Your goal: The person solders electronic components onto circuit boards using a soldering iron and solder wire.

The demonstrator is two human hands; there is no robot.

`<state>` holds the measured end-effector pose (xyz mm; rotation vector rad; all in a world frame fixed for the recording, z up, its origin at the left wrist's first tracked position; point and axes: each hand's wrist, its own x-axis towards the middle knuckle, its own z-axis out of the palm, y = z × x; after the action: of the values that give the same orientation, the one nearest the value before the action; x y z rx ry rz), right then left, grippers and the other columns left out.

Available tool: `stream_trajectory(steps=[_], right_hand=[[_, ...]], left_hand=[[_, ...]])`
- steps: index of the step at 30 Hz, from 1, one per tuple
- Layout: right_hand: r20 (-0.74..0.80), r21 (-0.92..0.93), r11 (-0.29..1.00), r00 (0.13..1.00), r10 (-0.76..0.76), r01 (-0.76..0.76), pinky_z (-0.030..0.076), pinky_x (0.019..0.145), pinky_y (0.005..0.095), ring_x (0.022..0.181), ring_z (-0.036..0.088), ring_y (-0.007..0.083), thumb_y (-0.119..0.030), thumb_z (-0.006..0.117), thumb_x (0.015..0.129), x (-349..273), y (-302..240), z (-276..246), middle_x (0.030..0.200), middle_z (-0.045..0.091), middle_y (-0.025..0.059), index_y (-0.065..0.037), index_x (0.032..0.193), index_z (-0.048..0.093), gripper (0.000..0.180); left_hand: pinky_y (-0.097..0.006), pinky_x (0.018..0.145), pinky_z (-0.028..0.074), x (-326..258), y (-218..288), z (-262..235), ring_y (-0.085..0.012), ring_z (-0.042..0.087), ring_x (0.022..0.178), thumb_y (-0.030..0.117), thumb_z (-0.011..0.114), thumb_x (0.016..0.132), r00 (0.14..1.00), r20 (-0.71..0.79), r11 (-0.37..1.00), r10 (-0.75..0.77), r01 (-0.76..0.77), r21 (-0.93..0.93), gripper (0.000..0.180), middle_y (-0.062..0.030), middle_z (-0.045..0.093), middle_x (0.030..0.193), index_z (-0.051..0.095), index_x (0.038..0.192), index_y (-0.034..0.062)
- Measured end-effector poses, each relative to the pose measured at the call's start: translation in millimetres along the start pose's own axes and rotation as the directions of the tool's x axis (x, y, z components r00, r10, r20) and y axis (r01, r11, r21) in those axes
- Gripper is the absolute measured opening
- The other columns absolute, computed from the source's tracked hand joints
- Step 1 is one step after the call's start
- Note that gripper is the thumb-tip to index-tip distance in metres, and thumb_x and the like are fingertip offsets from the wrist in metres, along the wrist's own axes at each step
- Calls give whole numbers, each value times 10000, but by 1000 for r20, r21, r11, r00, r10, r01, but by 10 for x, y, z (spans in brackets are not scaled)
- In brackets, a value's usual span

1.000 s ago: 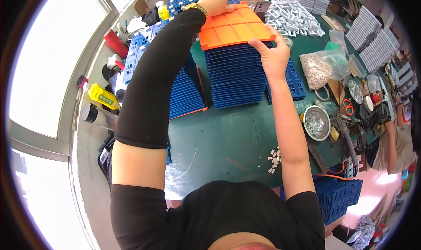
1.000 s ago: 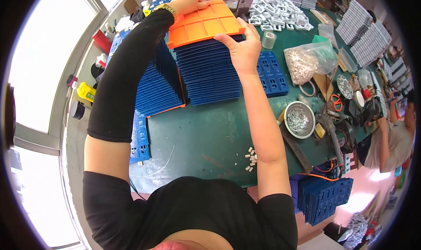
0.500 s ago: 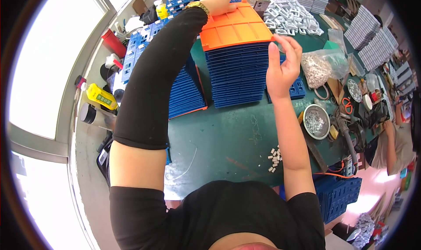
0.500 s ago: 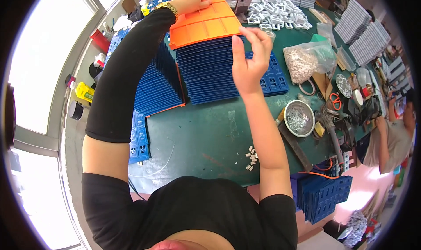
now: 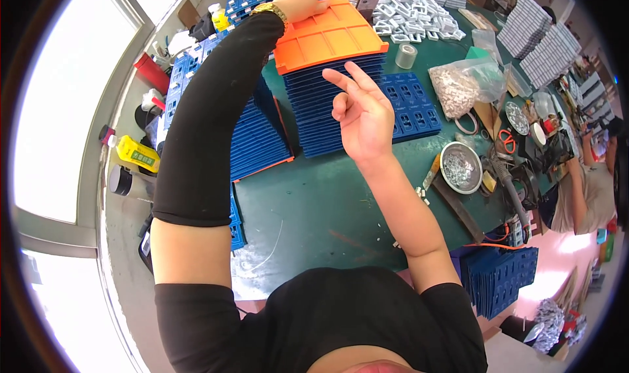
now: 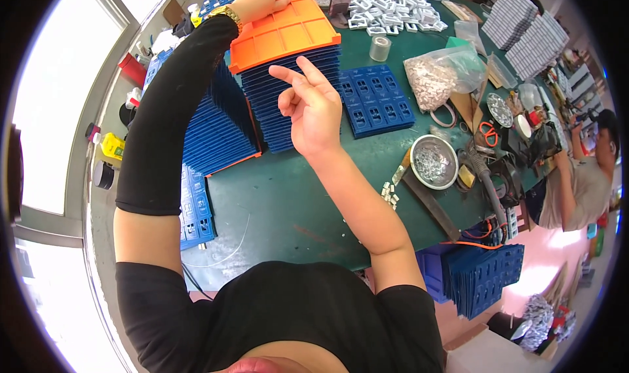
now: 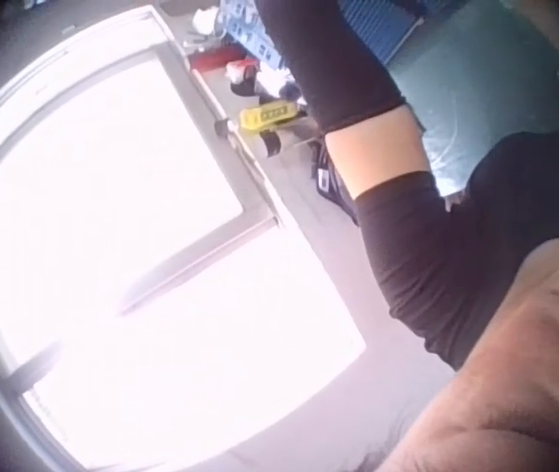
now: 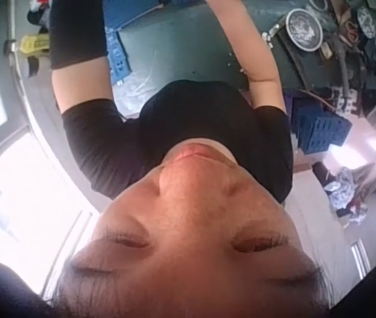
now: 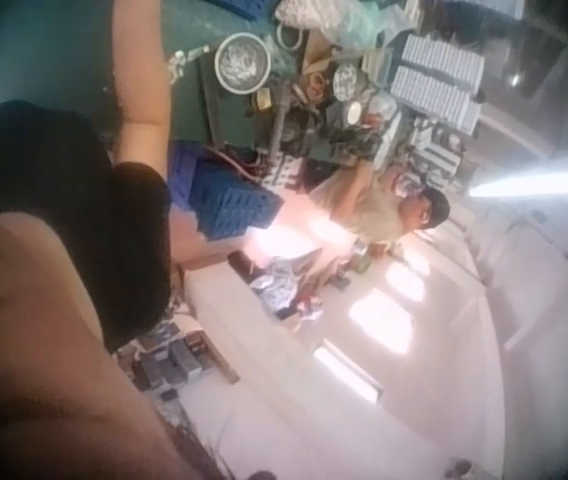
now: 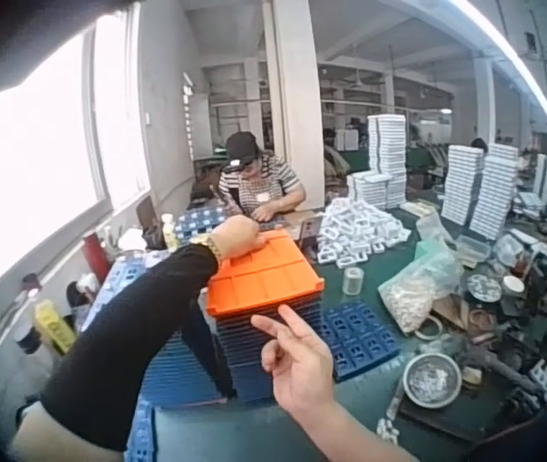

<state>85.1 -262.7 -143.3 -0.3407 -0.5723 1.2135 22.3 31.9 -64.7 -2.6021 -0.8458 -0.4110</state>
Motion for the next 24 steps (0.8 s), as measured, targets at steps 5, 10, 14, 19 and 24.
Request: stream_trajectory(steps=[5, 10, 14, 19, 24], right_hand=[[-51, 46, 999, 999, 12, -10, 466, 559, 252, 596, 563, 138, -38, 467, 922, 37, 6, 21, 1062, 651, 235, 85, 1437, 240, 576], [-100, 94, 996, 995, 1, 9, 461, 549, 249, 584, 561, 139, -45, 477, 911, 28, 44, 22, 951, 677, 212, 80, 1433, 256, 581], [-74, 151, 988, 997, -32, 43, 447, 533, 243, 551, 537, 134, -65, 489, 911, 12, 132, 102, 806, 657, 160, 55, 1470, 180, 650], [-20, 185, 976, 993, -117, 119, 434, 505, 233, 532, 514, 128, -94, 485, 928, 70, 197, 172, 706, 609, 110, 14, 1499, 10, 751], [21, 173, 977, 991, -130, 125, 425, 488, 222, 529, 506, 125, -100, 483, 923, 78, 167, 279, 684, 588, 100, -5, 1503, -32, 782]], left_hand=[[-450, 699, 531, -65, 22, -31, -367, 669, 730, 458, 489, 897, 1000, -7, 1000, -19, 18, -25, 529, -204, 672, 741, 699, 758, -7], [-447, 680, 532, -24, 175, -132, -358, 672, 726, 479, 502, 902, 995, 21, 995, -97, 98, -22, 540, -203, 671, 740, 696, 755, -4], [-440, 701, 526, -7, 63, -89, -355, 671, 753, 458, 513, 909, 1000, 7, 1000, -16, 16, 14, 517, -208, 669, 752, 691, 760, -5], [-418, 711, 523, 10, 70, -111, -322, 673, 757, 471, 516, 922, 997, 10, 992, -71, 72, -99, 475, -176, 685, 780, 713, 859, 44], [-403, 685, 531, -5, -66, -73, -295, 679, 711, 494, 539, 915, 996, -6, 993, -85, 84, -78, 473, -148, 694, 757, 732, 897, 62]])
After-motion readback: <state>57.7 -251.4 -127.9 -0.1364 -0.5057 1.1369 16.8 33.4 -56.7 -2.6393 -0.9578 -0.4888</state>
